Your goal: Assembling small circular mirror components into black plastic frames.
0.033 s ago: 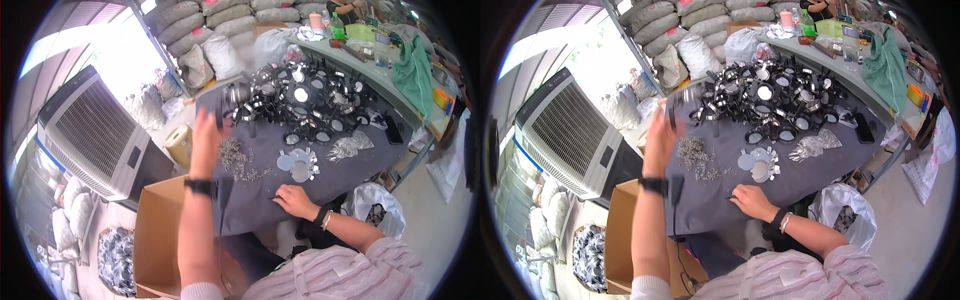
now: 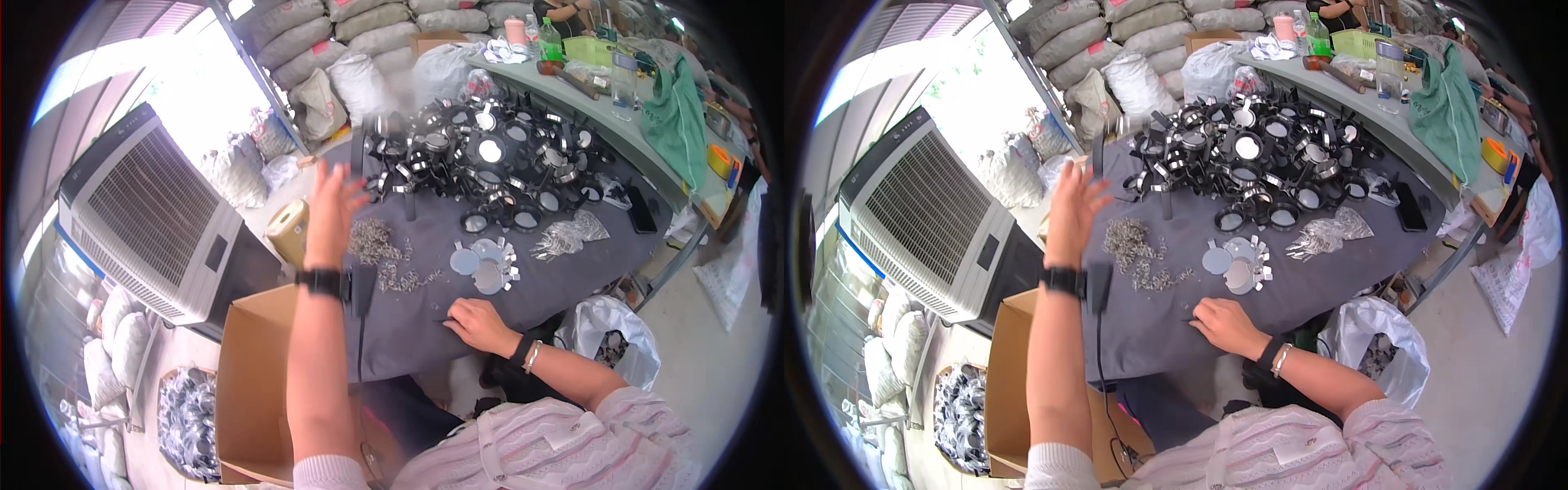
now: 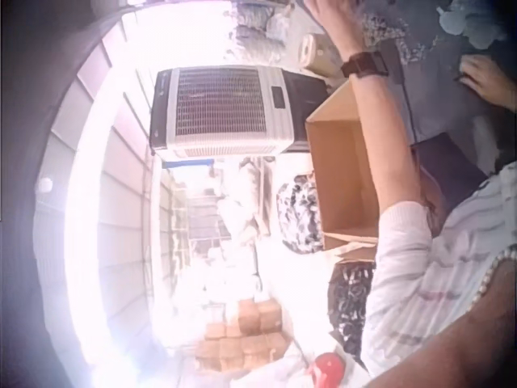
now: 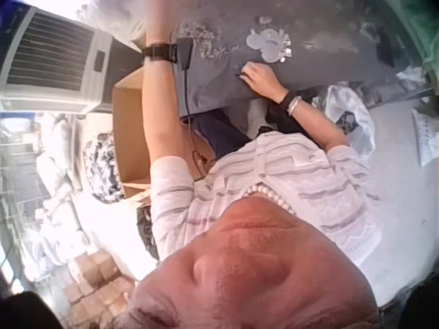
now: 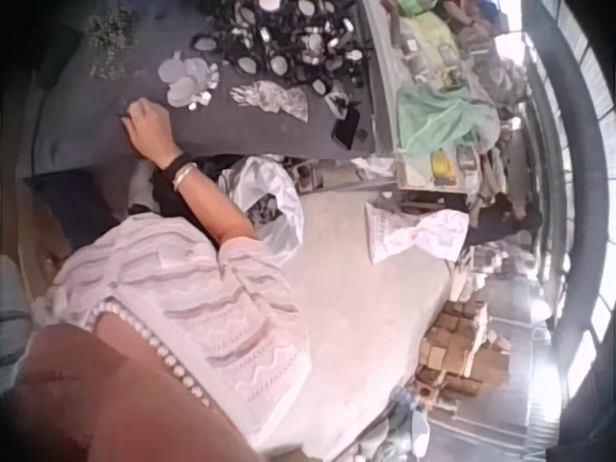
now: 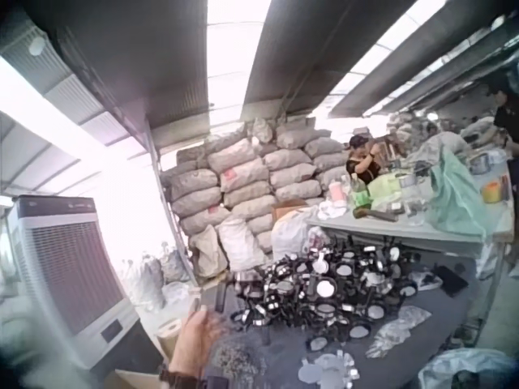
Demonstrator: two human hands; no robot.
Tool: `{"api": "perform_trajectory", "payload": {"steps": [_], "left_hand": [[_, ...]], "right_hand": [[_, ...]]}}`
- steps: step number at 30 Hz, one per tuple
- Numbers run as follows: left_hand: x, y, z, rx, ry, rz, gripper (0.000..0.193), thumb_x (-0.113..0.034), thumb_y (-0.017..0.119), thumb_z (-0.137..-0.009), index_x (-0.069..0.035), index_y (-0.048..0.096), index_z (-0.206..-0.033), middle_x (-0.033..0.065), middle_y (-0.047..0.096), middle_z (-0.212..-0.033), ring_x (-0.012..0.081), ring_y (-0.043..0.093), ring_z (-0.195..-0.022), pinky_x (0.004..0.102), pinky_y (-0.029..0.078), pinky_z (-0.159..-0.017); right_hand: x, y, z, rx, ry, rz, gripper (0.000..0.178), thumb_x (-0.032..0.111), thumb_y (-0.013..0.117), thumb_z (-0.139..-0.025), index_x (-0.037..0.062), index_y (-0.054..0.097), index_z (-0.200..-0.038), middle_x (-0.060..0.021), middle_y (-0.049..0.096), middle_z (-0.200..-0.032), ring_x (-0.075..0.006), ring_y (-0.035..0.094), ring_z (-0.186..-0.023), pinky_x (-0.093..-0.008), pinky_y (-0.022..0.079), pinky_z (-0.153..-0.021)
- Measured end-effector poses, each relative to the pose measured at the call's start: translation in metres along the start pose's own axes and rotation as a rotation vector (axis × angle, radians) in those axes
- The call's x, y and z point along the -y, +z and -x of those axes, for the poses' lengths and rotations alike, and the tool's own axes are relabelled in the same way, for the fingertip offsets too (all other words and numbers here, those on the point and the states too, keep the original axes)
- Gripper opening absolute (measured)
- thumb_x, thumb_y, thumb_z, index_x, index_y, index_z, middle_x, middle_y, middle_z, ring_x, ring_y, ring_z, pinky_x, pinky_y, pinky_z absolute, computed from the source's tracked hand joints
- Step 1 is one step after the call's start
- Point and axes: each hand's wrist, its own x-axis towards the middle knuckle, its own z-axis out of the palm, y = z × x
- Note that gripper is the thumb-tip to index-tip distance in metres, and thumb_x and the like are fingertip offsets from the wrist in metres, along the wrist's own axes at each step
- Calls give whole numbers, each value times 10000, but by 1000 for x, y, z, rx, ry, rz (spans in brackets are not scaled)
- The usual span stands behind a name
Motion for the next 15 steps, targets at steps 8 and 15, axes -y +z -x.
{"api": "perform_trajectory", "payload": {"steps": [8,15], "left_hand": [[55,-44,81,-31,-347,-479,479,-200,598,-885,44,471,-1278,132,607,-1117,194,629,-906,292,500,-717],[-31,-201,243,-779,-295,-398,329,-138,572,-895,17,521,-1180,129,624,-977,233,638,-799,308,533,-651]], "right_hand": [[-8,2,-2,-11,71,-52,202,122,664,-772,36,482,-783,-97,505,-727,-292,548,-683,-396,434,-610],[-5,0,-1,41,91,-67,203,114,662,-766,34,477,-790,-102,525,-738,-302,559,-707,-404,441,-631]]}}
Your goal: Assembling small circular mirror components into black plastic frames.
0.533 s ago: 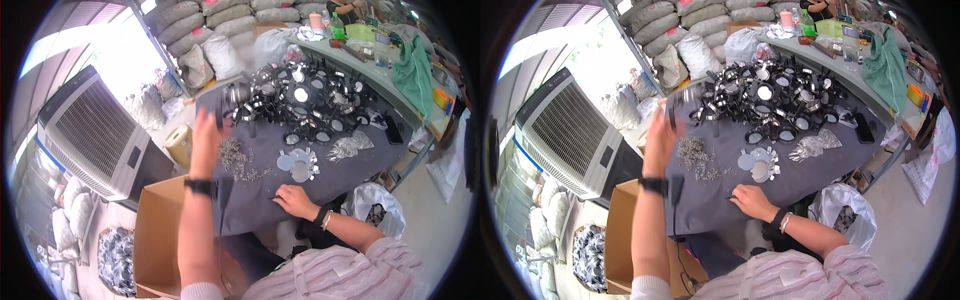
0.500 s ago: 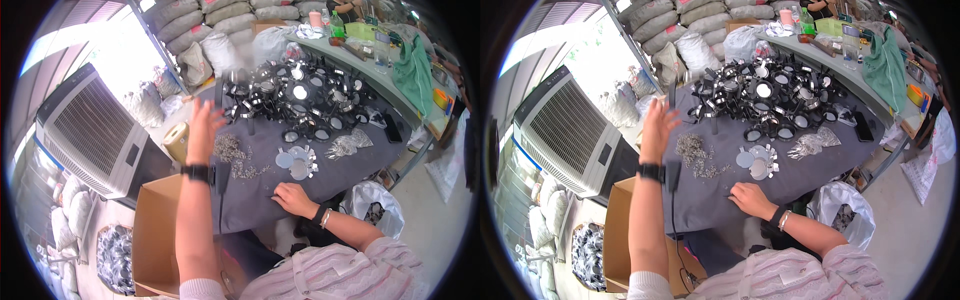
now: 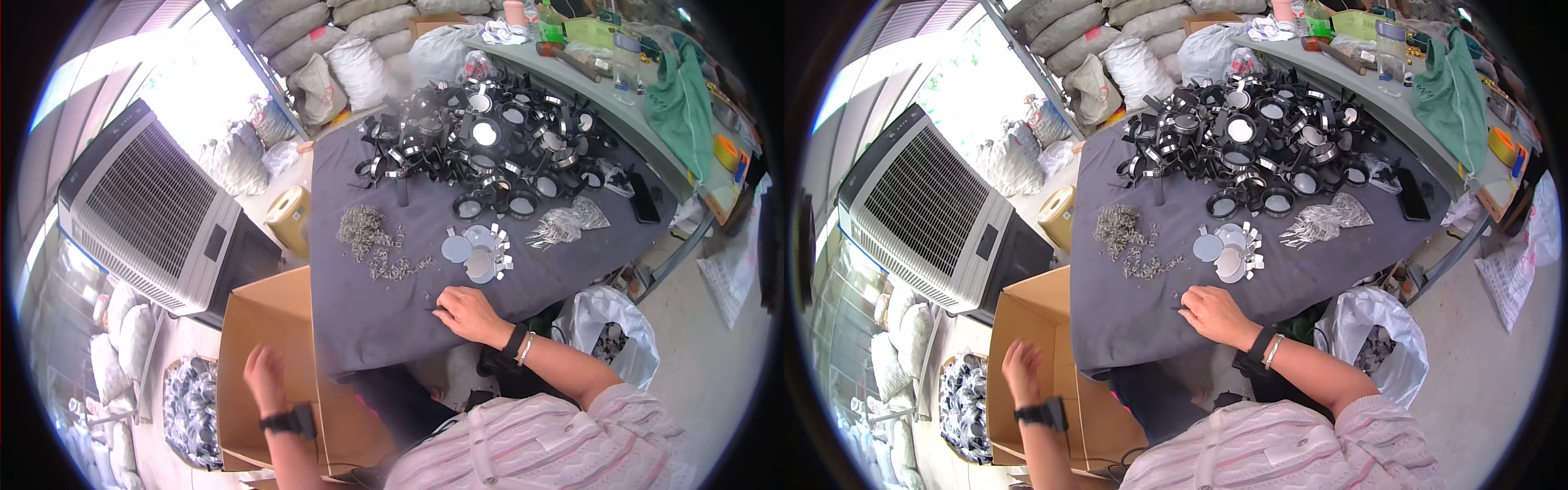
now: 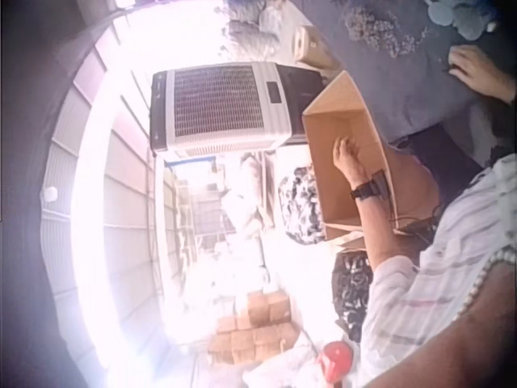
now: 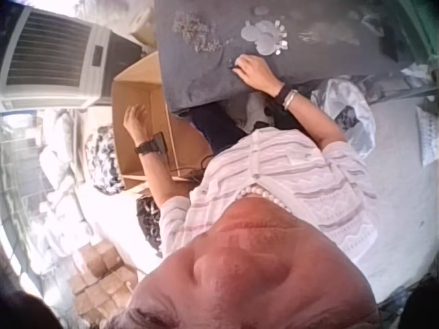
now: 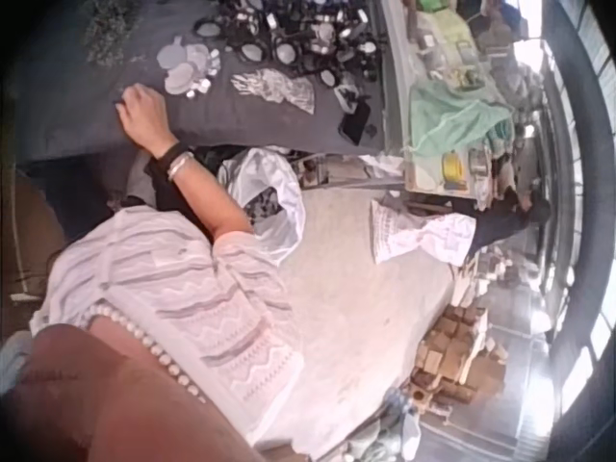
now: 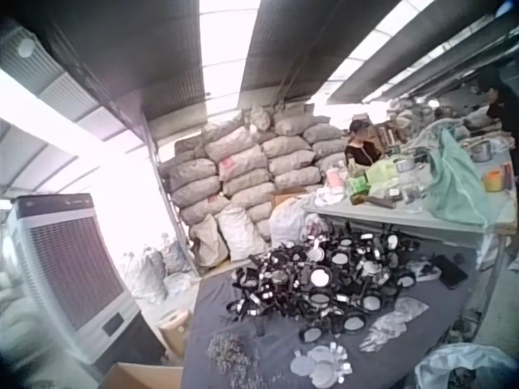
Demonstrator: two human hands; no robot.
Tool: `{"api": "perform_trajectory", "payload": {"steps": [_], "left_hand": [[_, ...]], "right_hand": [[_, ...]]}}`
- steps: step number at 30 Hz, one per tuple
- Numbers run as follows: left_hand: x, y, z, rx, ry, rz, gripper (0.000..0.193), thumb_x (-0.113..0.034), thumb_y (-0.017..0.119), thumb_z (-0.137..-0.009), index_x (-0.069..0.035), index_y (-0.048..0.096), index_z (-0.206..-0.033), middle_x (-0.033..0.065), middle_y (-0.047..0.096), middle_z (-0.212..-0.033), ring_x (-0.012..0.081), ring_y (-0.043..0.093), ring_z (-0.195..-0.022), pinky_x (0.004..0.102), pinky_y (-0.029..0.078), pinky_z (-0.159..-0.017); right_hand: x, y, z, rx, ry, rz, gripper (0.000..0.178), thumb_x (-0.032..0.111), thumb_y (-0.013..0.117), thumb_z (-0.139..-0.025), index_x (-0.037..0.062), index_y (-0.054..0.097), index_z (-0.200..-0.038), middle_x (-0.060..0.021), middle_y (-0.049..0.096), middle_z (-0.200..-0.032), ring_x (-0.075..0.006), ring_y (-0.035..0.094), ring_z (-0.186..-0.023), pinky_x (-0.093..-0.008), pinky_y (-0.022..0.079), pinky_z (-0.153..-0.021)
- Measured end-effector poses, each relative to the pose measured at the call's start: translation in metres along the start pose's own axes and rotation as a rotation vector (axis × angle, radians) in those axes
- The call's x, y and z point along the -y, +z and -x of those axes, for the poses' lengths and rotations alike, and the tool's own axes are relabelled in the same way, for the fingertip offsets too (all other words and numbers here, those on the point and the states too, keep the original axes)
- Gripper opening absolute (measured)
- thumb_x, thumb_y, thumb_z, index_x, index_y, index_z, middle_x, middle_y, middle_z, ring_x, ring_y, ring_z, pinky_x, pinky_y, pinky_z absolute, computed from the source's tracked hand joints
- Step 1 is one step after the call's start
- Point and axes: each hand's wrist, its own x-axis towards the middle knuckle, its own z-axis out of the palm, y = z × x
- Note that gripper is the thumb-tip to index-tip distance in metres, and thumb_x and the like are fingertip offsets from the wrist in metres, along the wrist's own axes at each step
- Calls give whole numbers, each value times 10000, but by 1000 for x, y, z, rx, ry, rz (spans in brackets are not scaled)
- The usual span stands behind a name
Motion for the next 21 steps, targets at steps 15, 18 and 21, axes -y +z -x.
{"api": "perform_trajectory", "payload": {"steps": [15,18,21], "left_hand": [[81,-231,193,-770,-460,-39,67,-50,467,-885,-23,462,-823,72,488,-753,217,493,-668,386,475,-643],[162,-339,215,-298,-499,-1230,265,-178,595,-852,47,573,-991,151,621,-846,287,605,-700,395,476,-580],[183,-335,222,-693,-517,-159,238,-251,654,-822,-37,613,-917,131,610,-741,279,569,-590,366,466,-539]], "right_hand": [[-2,0,1,5,51,-95,169,84,627,-801,39,544,-940,-101,630,-882,-310,610,-825,-403,477,-723],[-2,6,0,56,79,-137,175,83,618,-808,35,545,-959,-102,634,-899,-311,613,-843,-397,481,-736],[-3,-1,1,27,92,-120,184,73,611,-810,34,545,-976,-103,634,-904,-308,612,-847,-400,480,-740]]}}
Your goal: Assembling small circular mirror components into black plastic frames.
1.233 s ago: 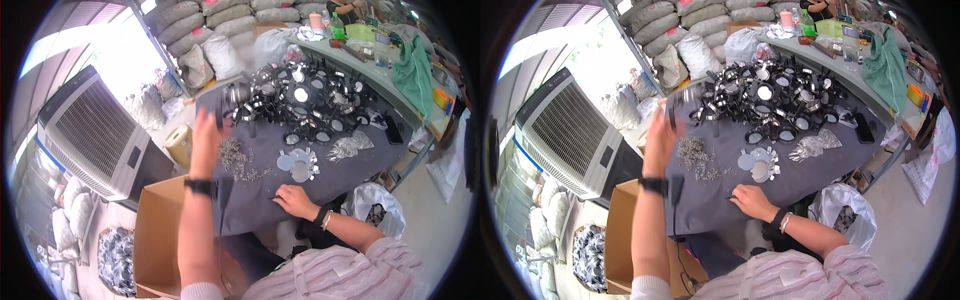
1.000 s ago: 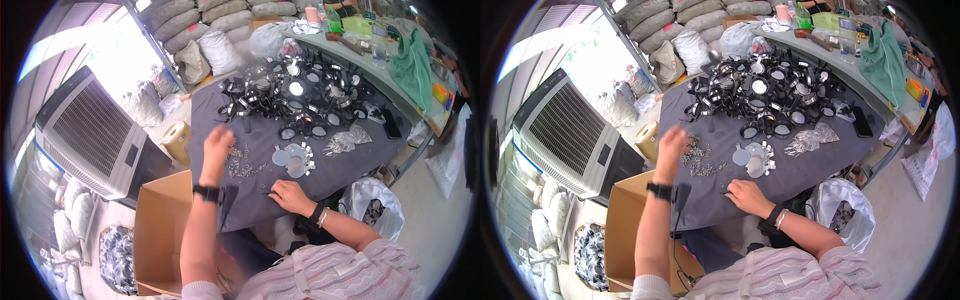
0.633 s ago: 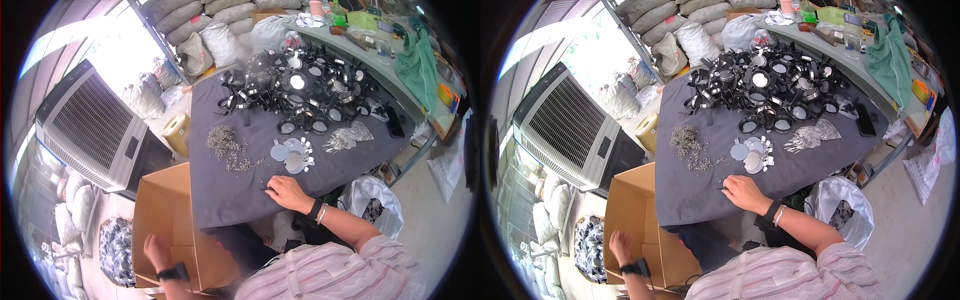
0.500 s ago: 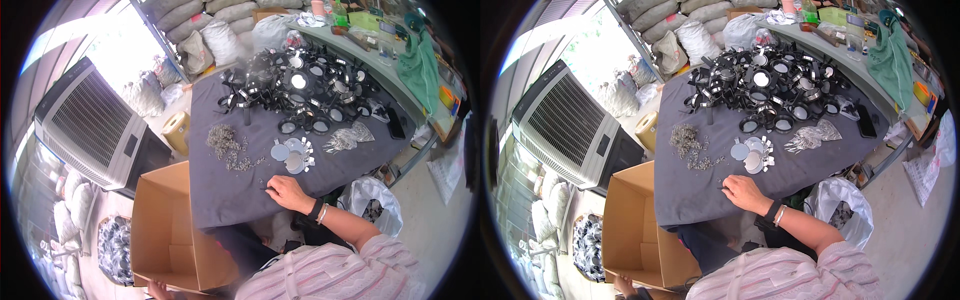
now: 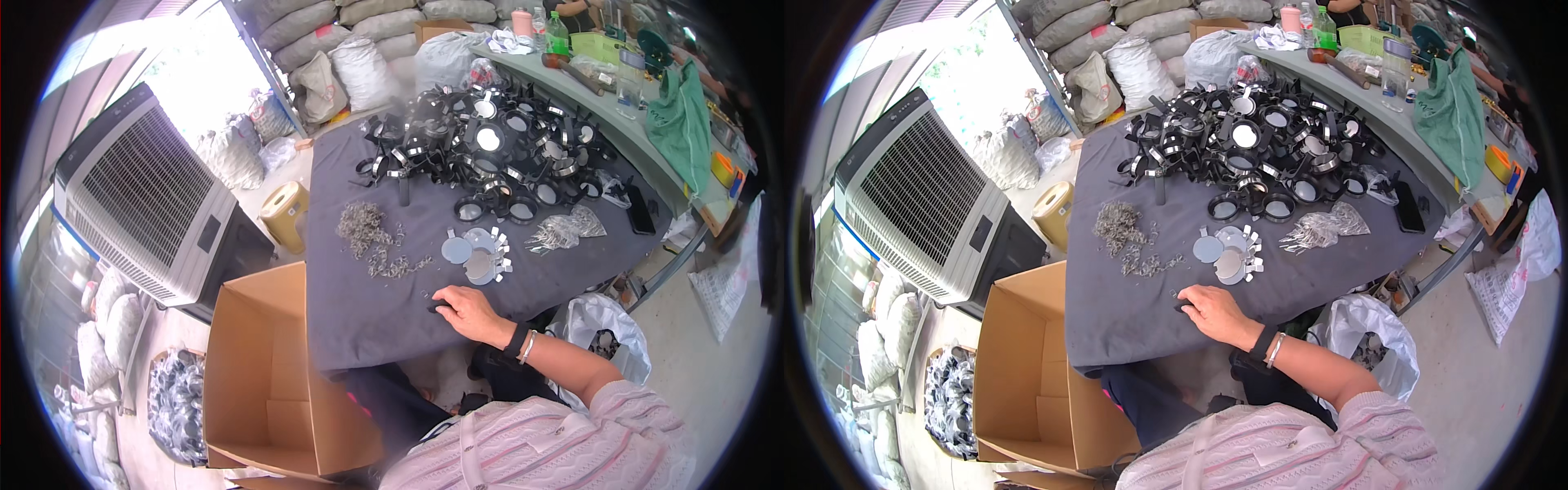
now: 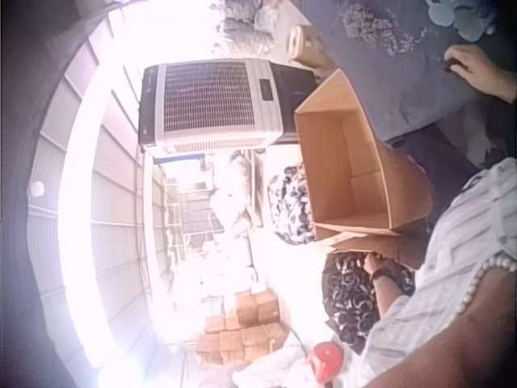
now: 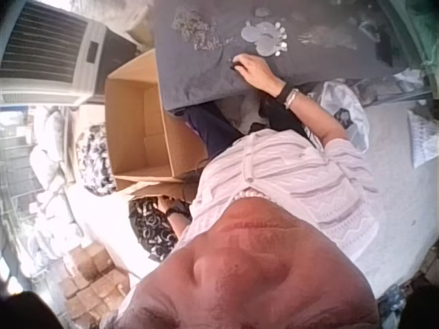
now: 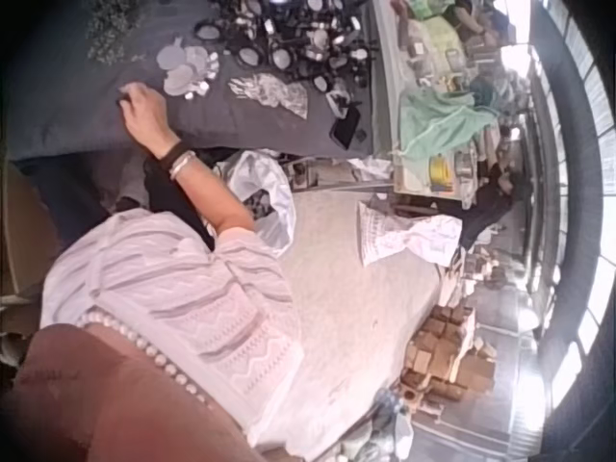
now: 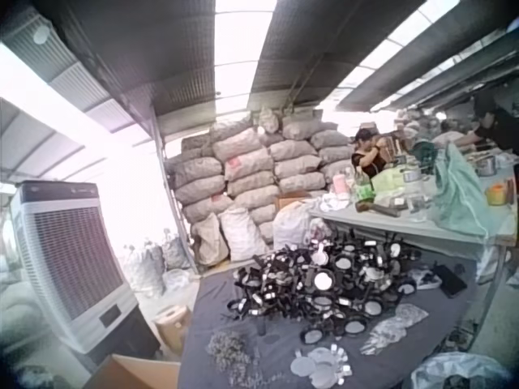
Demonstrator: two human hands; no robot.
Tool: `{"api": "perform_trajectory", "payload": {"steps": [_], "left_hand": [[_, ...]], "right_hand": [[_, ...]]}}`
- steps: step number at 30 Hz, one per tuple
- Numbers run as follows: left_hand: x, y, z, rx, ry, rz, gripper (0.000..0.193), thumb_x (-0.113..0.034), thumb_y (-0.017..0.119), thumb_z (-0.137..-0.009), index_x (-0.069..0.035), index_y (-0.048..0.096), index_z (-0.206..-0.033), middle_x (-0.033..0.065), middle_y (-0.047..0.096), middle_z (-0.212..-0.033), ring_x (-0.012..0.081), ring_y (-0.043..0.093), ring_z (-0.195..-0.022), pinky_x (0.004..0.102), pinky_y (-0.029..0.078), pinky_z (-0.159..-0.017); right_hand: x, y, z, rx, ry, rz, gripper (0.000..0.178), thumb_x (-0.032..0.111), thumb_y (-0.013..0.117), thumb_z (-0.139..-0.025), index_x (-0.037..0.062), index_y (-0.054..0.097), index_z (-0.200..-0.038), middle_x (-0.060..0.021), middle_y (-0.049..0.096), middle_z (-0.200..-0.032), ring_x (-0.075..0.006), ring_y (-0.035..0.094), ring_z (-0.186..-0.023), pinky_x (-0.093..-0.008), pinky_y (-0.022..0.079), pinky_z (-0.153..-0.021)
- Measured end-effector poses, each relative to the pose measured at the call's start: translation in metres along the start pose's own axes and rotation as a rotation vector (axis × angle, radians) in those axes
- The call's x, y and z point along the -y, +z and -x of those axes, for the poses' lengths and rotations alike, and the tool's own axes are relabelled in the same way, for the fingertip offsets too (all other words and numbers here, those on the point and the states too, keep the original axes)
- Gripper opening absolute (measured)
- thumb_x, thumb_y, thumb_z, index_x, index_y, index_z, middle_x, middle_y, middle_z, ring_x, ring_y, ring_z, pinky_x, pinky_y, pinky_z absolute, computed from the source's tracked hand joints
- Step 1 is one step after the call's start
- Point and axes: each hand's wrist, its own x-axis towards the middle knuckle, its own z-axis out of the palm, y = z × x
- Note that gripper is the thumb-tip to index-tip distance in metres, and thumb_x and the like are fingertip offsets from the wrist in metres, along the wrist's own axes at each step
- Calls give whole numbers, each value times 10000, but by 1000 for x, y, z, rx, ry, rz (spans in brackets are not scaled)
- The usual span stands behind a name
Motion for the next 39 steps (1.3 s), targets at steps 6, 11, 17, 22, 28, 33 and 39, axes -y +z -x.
{"api": "perform_trajectory", "payload": {"steps": [6,11,17,22,28,33,39], "left_hand": [[-67,61,78,-329,403,-688,346,-217,608,-845,62,603,-1049,219,645,-995,322,604,-917,381,471,-823],[-122,165,101,130,857,-133,378,-124,589,-850,38,529,-1187,137,583,-1070,242,561,-949,353,438,-848],[-180,329,215,592,1269,-155,367,8,588,-765,24,562,-1130,188,582,-1072,320,561,-997,400,447,-871],[-164,418,262,561,1645,-502,529,-178,652,-781,-2,473,-1247,203,511,-1225,407,428,-1182,501,319,-999],[-163,425,267,467,1590,-645,510,-251,676,-764,4,519,-1177,204,511,-1229,408,413,-1203,533,299,-995],[-164,425,265,504,1568,-672,428,-250,652,-773,11,563,-1100,216,526,-1197,417,423,-1184,534,290,-997],[-163,427,263,486,1559,-664,391,-229,656,-752,-6,585,-1065,207,538,-1176,413,446,-1159,532,303,-994]], "right_hand": [[2,-5,-9,24,71,-80,205,54,607,-807,22,538,-998,-127,630,-871,-328,608,-780,-416,480,-700],[2,-17,-27,71,103,-1,213,65,613,-807,17,543,-1002,-140,623,-863,-337,608,-762,-423,478,-686],[-14,-36,-65,107,80,182,265,103,638,-795,18,561,-1034,-148,597,-949,-338,610,-773,-423,484,-697],[-23,-81,-147,-21,105,270,286,127,673,-754,13,591,-1003,-151,602,-927,-312,619,-783,-398,493,-701],[-103,-117,-286,-210,139,486,387,138,680,-710,3,587,-1061,-209,640,-999,-359,618,-924,-419,488,-809],[-154,-111,-357,-229,281,718,479,160,667,-753,3,520,-1181,-221,626,-1065,-368,591,-1028,-430,465,-883],[-191,-103,-378,-98,155,717,173,181,646,-741,46,648,-849,-170,655,-879,-357,617,-875,-447,473,-771]]}}
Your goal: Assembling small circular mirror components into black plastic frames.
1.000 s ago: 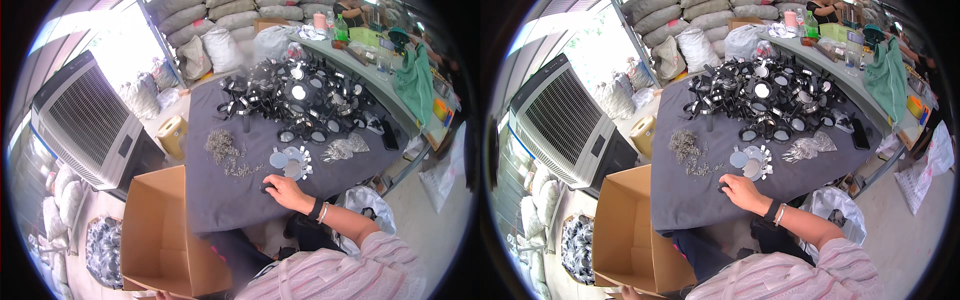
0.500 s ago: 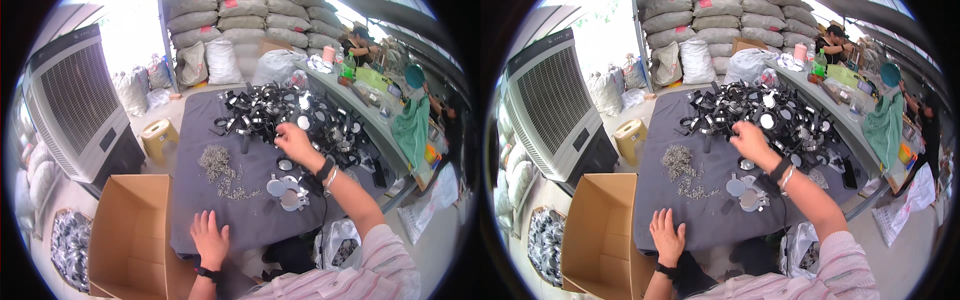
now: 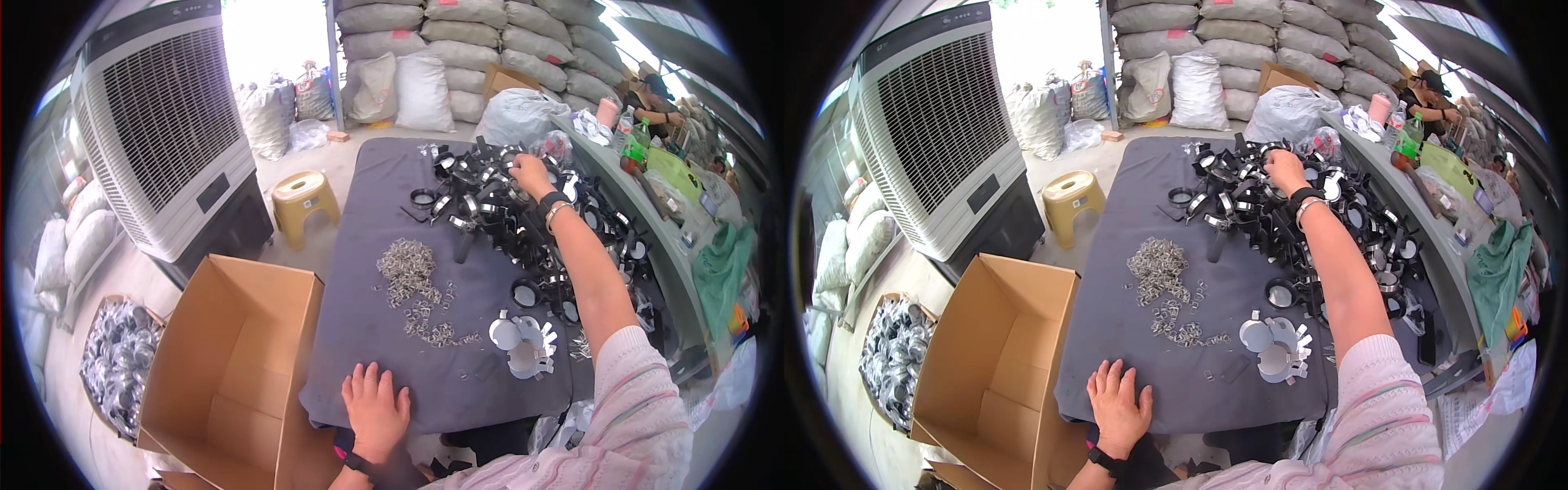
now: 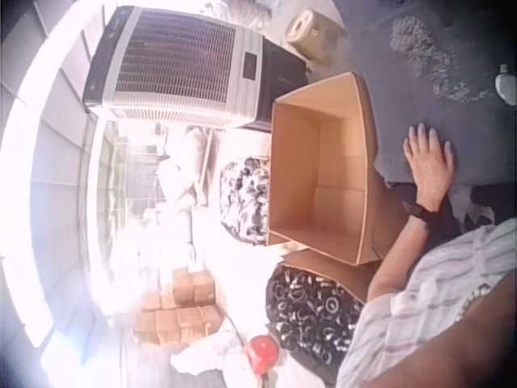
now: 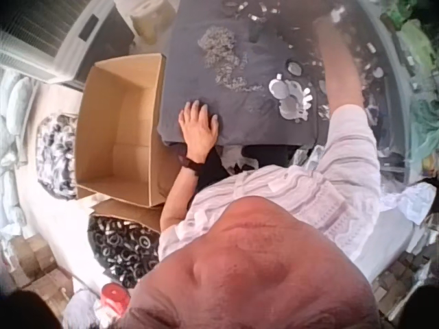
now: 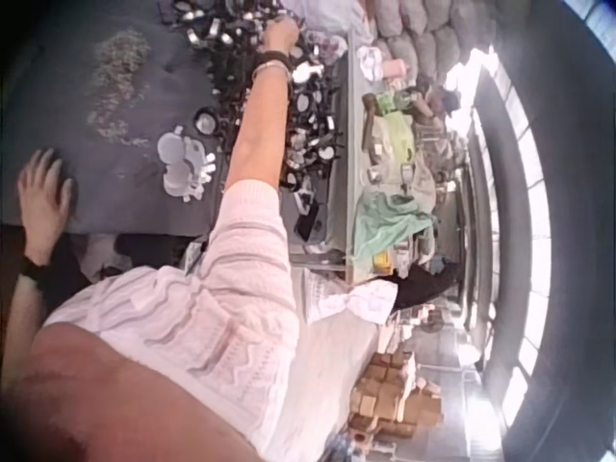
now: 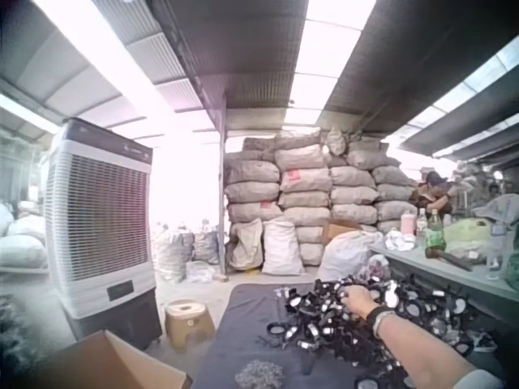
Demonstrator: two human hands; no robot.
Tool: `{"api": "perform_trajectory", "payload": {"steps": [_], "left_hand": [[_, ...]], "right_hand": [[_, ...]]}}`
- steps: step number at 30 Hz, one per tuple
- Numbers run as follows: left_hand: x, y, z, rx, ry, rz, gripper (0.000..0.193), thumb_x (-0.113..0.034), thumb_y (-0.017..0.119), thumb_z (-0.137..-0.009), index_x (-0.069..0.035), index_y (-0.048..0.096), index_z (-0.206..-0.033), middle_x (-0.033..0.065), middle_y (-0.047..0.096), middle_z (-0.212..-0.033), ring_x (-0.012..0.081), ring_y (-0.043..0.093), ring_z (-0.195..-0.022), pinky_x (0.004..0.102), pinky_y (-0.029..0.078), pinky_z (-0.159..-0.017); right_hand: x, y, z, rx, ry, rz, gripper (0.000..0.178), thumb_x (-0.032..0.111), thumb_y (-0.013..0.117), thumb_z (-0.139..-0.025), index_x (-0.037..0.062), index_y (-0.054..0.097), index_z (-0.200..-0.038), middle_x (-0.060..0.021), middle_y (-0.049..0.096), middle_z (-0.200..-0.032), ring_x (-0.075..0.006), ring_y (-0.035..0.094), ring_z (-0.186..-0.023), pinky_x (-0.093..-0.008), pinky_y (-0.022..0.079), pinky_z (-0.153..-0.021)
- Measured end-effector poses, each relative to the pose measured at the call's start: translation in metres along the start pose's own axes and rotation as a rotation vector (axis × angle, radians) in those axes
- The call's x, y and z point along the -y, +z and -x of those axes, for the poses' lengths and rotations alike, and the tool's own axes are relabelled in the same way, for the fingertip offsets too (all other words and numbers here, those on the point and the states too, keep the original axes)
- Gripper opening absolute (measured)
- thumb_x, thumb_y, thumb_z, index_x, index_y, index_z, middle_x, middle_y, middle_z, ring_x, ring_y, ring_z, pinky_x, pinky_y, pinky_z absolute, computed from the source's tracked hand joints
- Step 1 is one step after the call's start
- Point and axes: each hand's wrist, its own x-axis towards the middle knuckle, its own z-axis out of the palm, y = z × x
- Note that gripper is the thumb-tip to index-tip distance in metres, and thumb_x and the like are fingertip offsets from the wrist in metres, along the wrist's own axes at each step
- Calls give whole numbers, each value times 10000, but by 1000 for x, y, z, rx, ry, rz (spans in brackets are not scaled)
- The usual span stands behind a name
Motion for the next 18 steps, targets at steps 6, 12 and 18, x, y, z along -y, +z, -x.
{"api": "perform_trajectory", "payload": {"steps": [6,12,18], "left_hand": [[-2,-3,1,-35,23,22,377,-215,654,-751,-11,584,-1060,199,546,-1161,405,456,-1148,527,308,-989],[0,5,9,-81,42,-6,364,-223,650,-761,-14,585,-1052,190,549,-1158,395,461,-1146,515,311,-988],[6,8,10,-125,72,51,385,-252,659,-761,-35,590,-1072,168,553,-1169,371,456,-1161,494,316,-992]], "right_hand": [[16,-46,11,-325,124,-519,132,144,584,-880,14,576,-858,-109,624,-707,-152,612,-511,-288,481,-488],[80,-115,102,-69,135,-1598,185,213,512,-956,28,518,-956,-75,608,-755,-152,619,-566,-274,533,-518],[137,-137,217,213,173,-1866,194,242,523,-952,49,513,-926,-70,616,-730,-171,609,-525,-295,522,-491]]}}
